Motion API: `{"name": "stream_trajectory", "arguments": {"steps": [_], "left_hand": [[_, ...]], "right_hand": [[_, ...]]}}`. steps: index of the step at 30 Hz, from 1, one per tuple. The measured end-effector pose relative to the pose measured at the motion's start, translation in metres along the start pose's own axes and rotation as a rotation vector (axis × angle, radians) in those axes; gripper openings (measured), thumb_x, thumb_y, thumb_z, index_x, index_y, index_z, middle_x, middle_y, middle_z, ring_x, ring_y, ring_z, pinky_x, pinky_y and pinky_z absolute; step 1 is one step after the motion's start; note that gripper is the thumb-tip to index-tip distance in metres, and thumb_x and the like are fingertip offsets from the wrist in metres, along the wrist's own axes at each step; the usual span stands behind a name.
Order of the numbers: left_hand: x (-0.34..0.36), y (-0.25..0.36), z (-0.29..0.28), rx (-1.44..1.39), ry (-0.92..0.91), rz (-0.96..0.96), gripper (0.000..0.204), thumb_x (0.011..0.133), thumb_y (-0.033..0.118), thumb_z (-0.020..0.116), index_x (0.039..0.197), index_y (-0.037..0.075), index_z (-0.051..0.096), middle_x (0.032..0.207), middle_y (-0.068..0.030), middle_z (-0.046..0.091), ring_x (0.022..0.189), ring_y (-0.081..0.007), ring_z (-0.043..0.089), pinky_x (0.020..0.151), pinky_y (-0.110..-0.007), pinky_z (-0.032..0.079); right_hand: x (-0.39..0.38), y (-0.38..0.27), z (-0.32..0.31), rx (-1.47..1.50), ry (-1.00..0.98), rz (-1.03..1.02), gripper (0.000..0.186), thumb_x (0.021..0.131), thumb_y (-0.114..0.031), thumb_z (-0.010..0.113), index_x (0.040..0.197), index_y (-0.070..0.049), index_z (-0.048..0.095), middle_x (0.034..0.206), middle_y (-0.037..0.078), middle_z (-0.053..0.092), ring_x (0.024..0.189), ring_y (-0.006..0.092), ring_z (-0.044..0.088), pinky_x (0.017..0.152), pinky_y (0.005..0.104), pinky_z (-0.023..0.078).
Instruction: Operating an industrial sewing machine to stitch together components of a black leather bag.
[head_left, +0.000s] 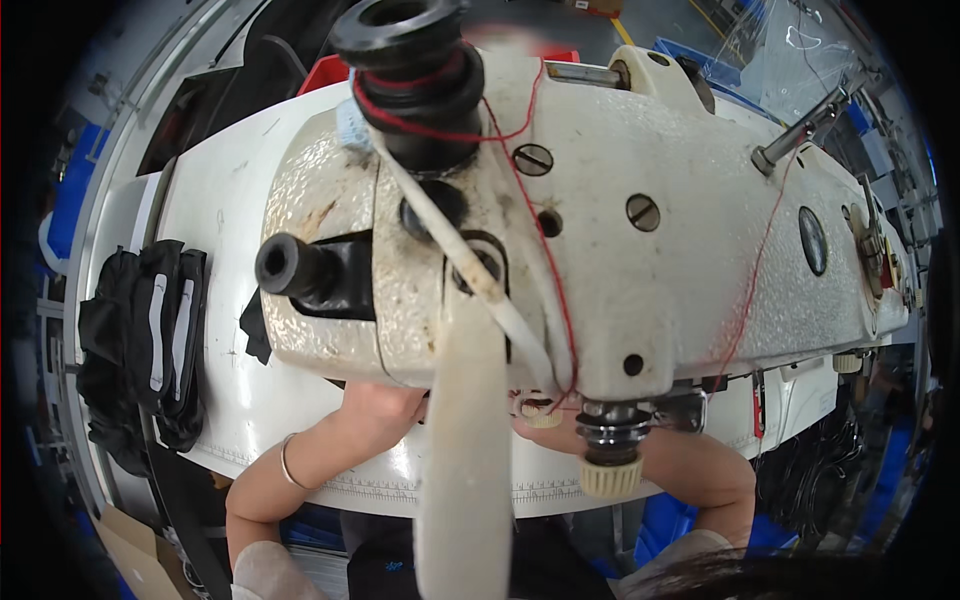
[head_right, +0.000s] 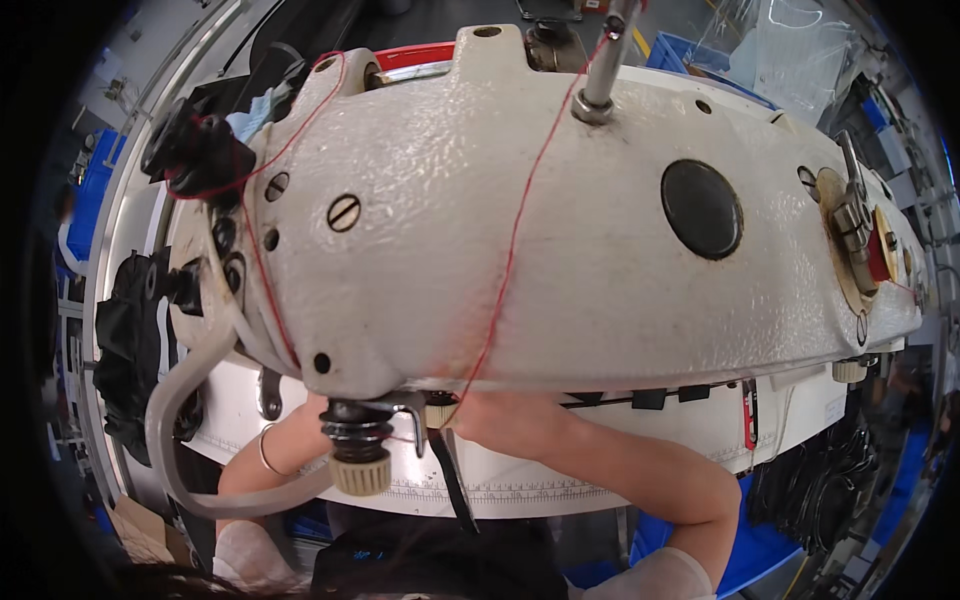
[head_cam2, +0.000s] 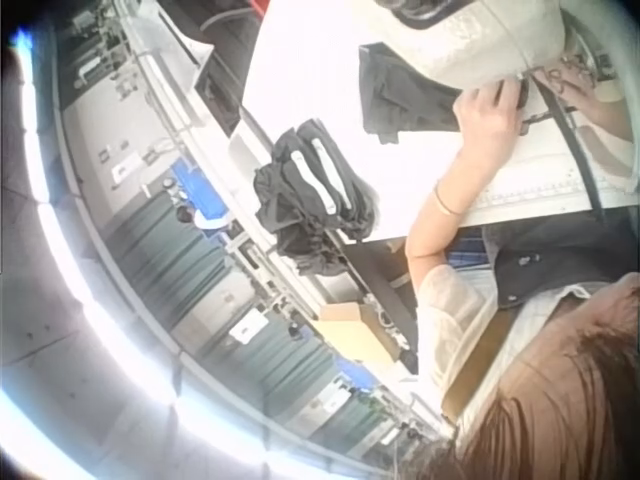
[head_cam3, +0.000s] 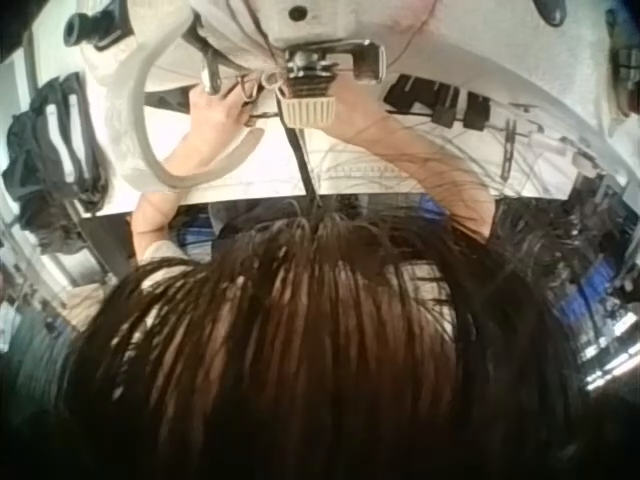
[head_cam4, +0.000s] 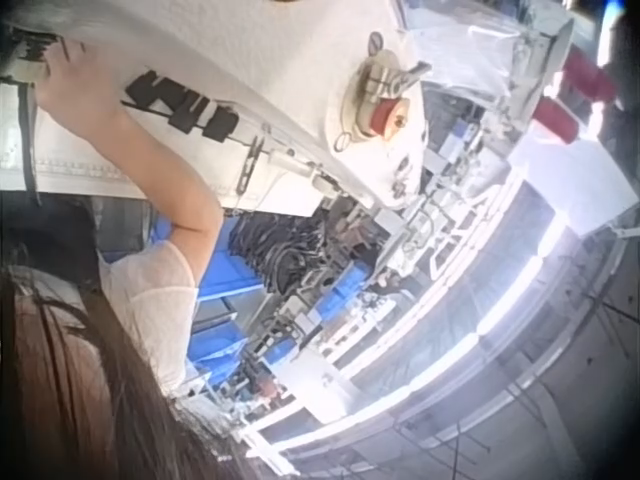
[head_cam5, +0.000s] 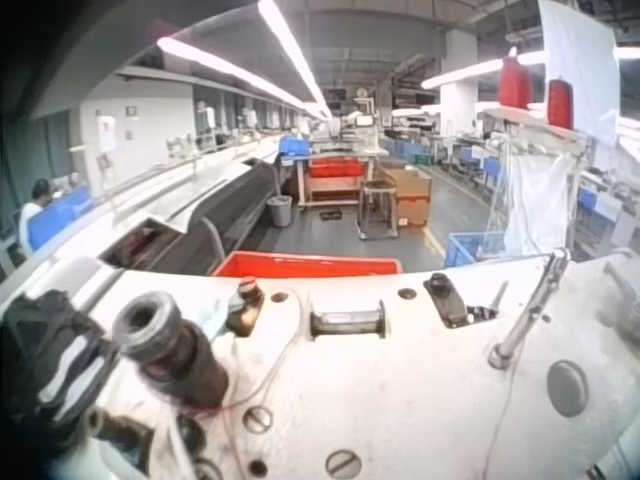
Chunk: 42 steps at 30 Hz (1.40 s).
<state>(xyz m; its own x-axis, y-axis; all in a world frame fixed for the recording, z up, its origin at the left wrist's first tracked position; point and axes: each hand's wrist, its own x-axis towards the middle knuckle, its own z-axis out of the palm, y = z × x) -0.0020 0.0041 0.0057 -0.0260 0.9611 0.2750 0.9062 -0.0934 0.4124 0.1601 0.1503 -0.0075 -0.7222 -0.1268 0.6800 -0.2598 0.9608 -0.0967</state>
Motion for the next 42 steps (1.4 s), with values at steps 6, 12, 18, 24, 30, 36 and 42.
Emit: {"name": "stream_trajectory", "arguments": {"steps": [6,12,18,24,30,36,42], "left_hand": [[-0.001,-0.001,0.002,-0.13,-0.077,0.012,0.033,0.069,0.006,0.068,0.102,-0.001,0.064,0.1,-0.0136,0.064,0.093,-0.0295,0.063,0.08,-0.042,0.05],[-0.008,-0.006,0.005,0.159,-0.059,0.164,0.041,0.071,0.014,0.068,0.111,0.011,0.06,0.106,-0.0119,0.058,0.089,-0.0283,0.059,0.068,-0.038,0.05],[-0.001,-0.001,0.0,0.304,-0.051,0.272,0.043,0.067,0.017,0.069,0.108,0.015,0.06,0.101,-0.0064,0.058,0.08,-0.026,0.058,0.06,-0.031,0.05],[0.009,0.013,-0.002,0.141,0.049,-0.03,0.039,0.064,0.011,0.067,0.101,0.007,0.058,0.073,-0.0137,0.056,0.057,-0.0312,0.055,0.053,-0.042,0.047],[0.015,0.014,-0.011,0.168,0.085,0.036,0.033,0.057,0.003,0.064,0.089,0.002,0.056,0.067,-0.0138,0.054,0.055,-0.0309,0.055,0.048,-0.041,0.043],[0.03,0.032,-0.015,0.121,0.044,-0.1,0.023,0.058,0.002,0.062,0.08,0.001,0.056,0.068,-0.0126,0.055,0.054,-0.03,0.053,0.048,-0.041,0.044],[0.019,0.022,-0.009,0.326,-0.037,0.099,0.033,0.062,0.002,0.062,0.096,0.001,0.061,0.074,-0.0131,0.058,0.062,-0.0307,0.056,0.053,-0.041,0.045]], "right_hand": [[-0.01,0.004,-0.005,-0.101,-0.086,-0.154,0.012,0.056,-0.008,0.059,0.061,0.002,0.058,0.073,0.015,0.051,0.073,0.0313,0.052,0.053,0.0424,0.044],[-0.004,-0.006,-0.004,-0.038,-0.133,0.037,0.012,0.058,-0.009,0.059,0.064,0.002,0.058,0.074,0.014,0.052,0.072,0.0299,0.053,0.052,0.0402,0.045],[-0.01,-0.004,-0.002,-0.009,-0.104,0.017,0.011,0.059,-0.009,0.059,0.063,0.001,0.058,0.073,0.013,0.052,0.071,0.0279,0.054,0.053,0.0385,0.045],[-0.011,-0.004,0.0,-0.028,-0.074,0.001,0.008,0.061,-0.008,0.058,0.062,-0.001,0.057,0.071,0.012,0.051,0.071,0.0277,0.054,0.053,0.0385,0.046],[-0.004,-0.002,0.008,-0.033,-0.001,-0.024,0.01,0.061,-0.009,0.057,0.062,0.0,0.056,0.071,0.013,0.052,0.069,0.0279,0.054,0.053,0.0403,0.045],[-0.004,-0.008,-0.02,-0.074,-0.356,0.057,0.019,0.087,-0.018,0.058,0.101,-0.005,0.061,0.086,0.013,0.063,0.077,0.0262,0.062,0.068,0.0363,0.054],[-0.016,-0.011,-0.004,-0.049,-0.267,0.131,0.019,0.08,-0.017,0.059,0.092,-0.003,0.063,0.078,0.01,0.06,0.073,0.0237,0.061,0.066,0.0355,0.052]]}}
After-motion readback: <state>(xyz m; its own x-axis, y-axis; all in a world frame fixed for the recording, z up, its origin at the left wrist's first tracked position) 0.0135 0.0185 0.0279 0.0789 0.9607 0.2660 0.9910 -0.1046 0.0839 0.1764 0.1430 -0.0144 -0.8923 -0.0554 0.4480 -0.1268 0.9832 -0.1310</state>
